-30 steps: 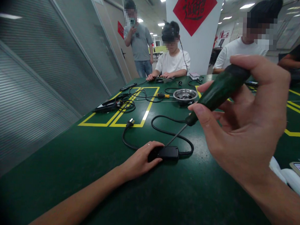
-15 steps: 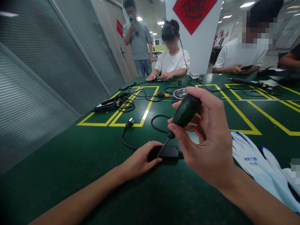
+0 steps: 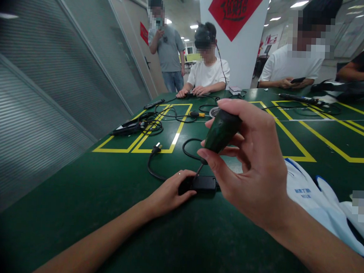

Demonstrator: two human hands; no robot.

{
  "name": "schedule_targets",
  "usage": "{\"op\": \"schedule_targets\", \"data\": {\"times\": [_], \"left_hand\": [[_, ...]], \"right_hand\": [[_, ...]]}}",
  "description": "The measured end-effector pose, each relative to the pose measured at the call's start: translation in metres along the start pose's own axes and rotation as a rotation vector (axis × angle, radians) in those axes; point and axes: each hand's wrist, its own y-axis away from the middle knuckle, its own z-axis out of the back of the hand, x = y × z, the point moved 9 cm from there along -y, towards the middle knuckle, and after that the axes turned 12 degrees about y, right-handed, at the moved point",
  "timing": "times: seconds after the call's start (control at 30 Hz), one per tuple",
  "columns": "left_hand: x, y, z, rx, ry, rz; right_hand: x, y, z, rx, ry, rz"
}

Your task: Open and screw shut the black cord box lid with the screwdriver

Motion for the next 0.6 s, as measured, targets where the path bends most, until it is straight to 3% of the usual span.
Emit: {"op": "schedule_targets", "data": {"times": [0.37, 0.6], "left_hand": [[0.002, 0.0, 0.001, -0.001, 0.012, -0.016], [-0.002, -0.001, -0.001, 0.008, 0.006, -0.069]], "right_hand": [[0.004, -0.004, -0.003, 0.005, -0.034, -0.012], [0.021, -0.019, -0.022, 0.159, 0.078, 0.057]]}}
